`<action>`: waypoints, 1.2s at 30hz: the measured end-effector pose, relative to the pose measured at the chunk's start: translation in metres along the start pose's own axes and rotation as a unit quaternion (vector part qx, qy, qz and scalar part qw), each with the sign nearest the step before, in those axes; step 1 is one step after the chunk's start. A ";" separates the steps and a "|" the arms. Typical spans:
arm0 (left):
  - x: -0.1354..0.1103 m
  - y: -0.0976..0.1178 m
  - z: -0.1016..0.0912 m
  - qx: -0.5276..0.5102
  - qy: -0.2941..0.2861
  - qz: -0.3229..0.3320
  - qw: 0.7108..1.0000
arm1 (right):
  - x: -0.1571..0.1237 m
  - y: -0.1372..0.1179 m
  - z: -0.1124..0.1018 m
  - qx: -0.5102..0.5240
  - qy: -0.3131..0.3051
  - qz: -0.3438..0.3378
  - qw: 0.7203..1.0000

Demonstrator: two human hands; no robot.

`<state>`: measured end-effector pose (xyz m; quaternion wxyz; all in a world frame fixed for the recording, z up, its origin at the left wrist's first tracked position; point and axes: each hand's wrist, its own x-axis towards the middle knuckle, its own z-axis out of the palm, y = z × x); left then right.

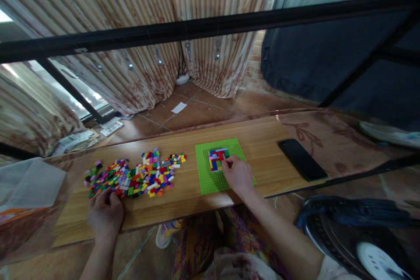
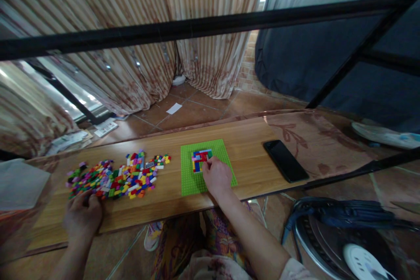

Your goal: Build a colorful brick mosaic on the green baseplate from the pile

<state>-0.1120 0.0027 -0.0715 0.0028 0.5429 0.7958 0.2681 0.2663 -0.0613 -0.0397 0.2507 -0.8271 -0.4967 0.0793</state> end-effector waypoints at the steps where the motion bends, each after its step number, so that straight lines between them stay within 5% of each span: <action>1: 0.000 -0.001 0.001 -0.001 -0.001 -0.004 1.000 | 0.002 -0.003 0.002 -0.012 -0.006 0.005 1.000; 14: -0.001 -0.002 0.000 -0.019 0.009 -0.002 1.000 | 0.005 -0.009 0.009 -0.048 -0.050 0.006 0.998; 25: -0.002 -0.002 0.002 -0.024 0.024 0.010 0.999 | 0.016 0.007 -0.004 0.017 -0.022 -0.026 0.999; 30: -0.002 -0.002 0.002 -0.022 0.015 0.024 0.999 | 0.026 0.015 0.000 0.081 0.017 -0.121 0.989; 36: -0.002 -0.004 0.003 -0.030 0.024 0.020 0.999 | 0.021 0.023 0.012 0.044 0.005 -0.217 0.975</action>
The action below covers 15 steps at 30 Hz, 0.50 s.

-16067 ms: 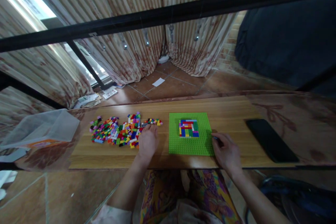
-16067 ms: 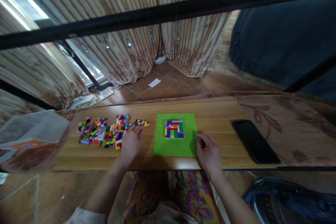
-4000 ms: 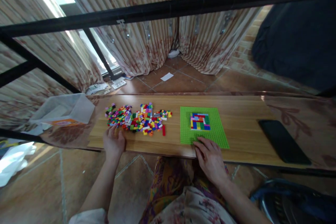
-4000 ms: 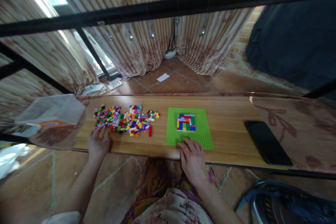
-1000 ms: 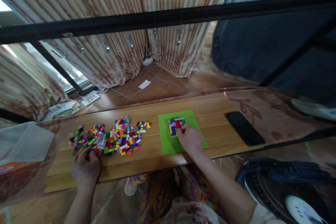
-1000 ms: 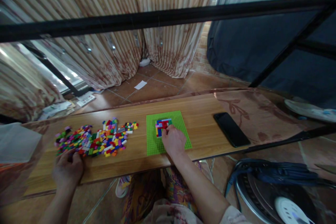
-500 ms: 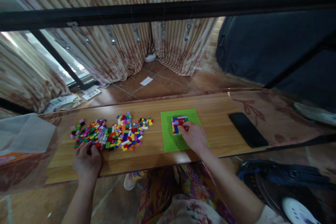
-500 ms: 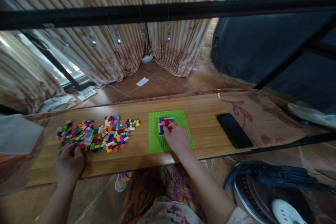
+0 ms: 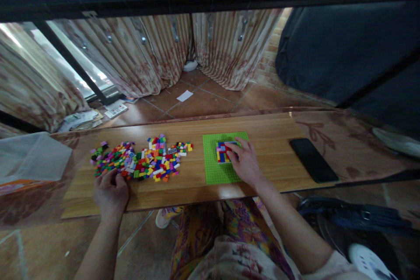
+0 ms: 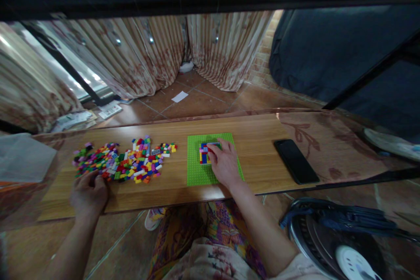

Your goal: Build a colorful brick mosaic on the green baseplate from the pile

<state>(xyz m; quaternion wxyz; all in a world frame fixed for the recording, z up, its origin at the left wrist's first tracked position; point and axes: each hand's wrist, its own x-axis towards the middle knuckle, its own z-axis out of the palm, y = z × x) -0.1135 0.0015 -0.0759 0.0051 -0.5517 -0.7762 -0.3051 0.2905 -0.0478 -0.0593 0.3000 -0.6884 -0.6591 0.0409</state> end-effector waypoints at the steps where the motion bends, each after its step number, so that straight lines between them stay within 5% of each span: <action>1: 0.000 0.000 0.000 -0.001 -0.002 0.001 1.000 | -0.002 0.001 0.001 -0.005 -0.001 -0.002 1.000; 15: -0.001 0.000 0.001 0.008 0.006 0.000 1.000 | -0.008 0.006 0.011 0.033 0.004 -0.006 0.999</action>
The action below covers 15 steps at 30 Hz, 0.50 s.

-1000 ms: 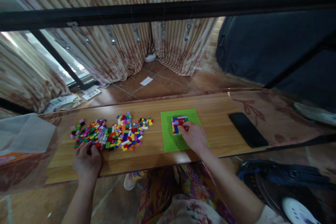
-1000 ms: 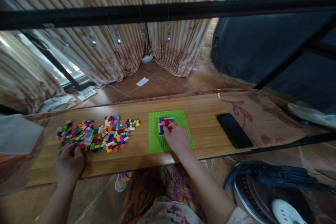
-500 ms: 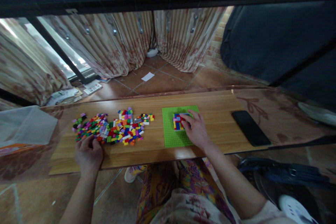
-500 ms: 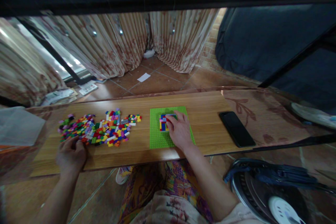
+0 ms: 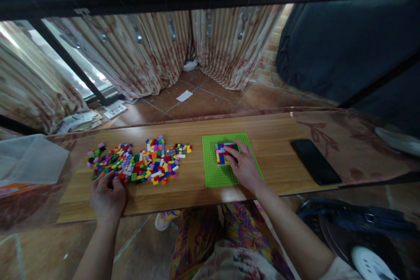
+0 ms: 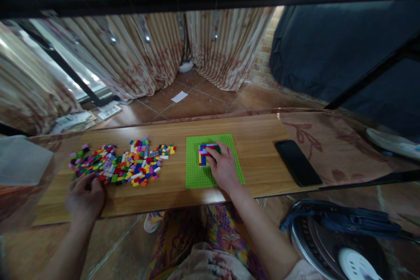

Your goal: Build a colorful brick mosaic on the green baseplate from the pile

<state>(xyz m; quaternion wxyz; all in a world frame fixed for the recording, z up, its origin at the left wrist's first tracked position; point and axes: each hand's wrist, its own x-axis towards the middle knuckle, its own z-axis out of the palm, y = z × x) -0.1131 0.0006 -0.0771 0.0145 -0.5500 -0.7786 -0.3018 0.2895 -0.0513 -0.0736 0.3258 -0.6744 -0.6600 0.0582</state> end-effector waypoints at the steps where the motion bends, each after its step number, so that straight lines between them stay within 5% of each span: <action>1: 0.000 -0.001 0.000 0.001 0.000 0.001 1.000 | 0.000 0.000 0.001 0.008 0.001 0.002 1.000; 15: 0.002 -0.004 0.003 -0.008 -0.005 -0.008 1.000 | -0.002 0.005 0.010 0.089 0.017 0.009 0.996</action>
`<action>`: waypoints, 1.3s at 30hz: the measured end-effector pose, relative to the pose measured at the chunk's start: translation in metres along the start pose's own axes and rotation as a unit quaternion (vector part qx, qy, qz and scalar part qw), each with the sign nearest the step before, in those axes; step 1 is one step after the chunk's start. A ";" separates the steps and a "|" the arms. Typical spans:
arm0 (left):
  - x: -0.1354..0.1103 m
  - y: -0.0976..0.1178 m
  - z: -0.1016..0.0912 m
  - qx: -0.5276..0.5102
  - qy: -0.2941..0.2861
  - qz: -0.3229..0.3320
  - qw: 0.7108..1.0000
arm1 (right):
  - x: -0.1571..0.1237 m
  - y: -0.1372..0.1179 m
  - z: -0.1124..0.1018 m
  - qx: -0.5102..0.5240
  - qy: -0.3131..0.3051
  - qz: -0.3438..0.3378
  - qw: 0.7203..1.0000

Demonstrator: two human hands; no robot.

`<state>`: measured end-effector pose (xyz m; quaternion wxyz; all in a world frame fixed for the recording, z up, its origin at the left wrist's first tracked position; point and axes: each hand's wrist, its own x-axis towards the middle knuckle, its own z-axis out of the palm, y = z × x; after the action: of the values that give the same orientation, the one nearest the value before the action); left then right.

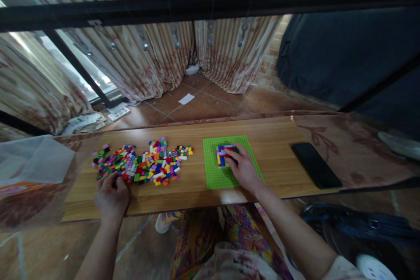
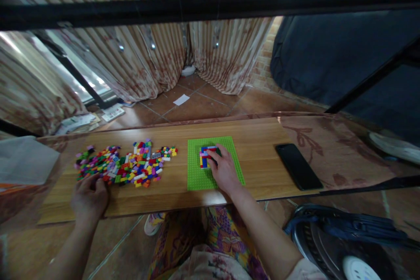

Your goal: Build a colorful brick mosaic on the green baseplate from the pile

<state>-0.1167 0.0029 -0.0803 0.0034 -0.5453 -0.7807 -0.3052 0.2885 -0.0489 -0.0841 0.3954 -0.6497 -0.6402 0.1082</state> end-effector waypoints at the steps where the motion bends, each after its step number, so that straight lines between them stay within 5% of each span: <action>1: 0.000 0.000 0.000 -0.003 0.000 -0.002 1.000 | 0.000 0.000 0.000 0.001 -0.002 -0.002 1.000; 5: 0.000 -0.001 0.001 -0.014 0.005 -0.001 1.000 | 0.001 -0.002 -0.010 0.021 0.006 0.002 1.000; 11: 0.000 -0.006 0.005 -0.026 0.011 0.002 1.000 | 0.003 -0.008 -0.046 0.071 0.158 0.063 0.983; 16: 0.000 -0.009 0.008 -0.030 0.022 0.010 0.999 | -0.009 -0.022 -0.054 0.083 0.161 0.101 0.978; 27: -0.005 -0.007 0.009 -0.065 0.037 0.023 0.997 | -0.031 -0.082 0.027 0.091 -0.084 -0.035 0.992; 39: -0.007 -0.006 0.008 -0.082 0.035 0.018 0.996 | 0.003 -0.106 0.085 0.051 -0.166 -0.089 0.981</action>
<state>-0.1160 -0.0001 -0.0919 -0.0086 -0.5471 -0.7423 -0.3867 0.1550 -0.0286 -0.0701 0.3242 -0.5423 -0.7458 0.2110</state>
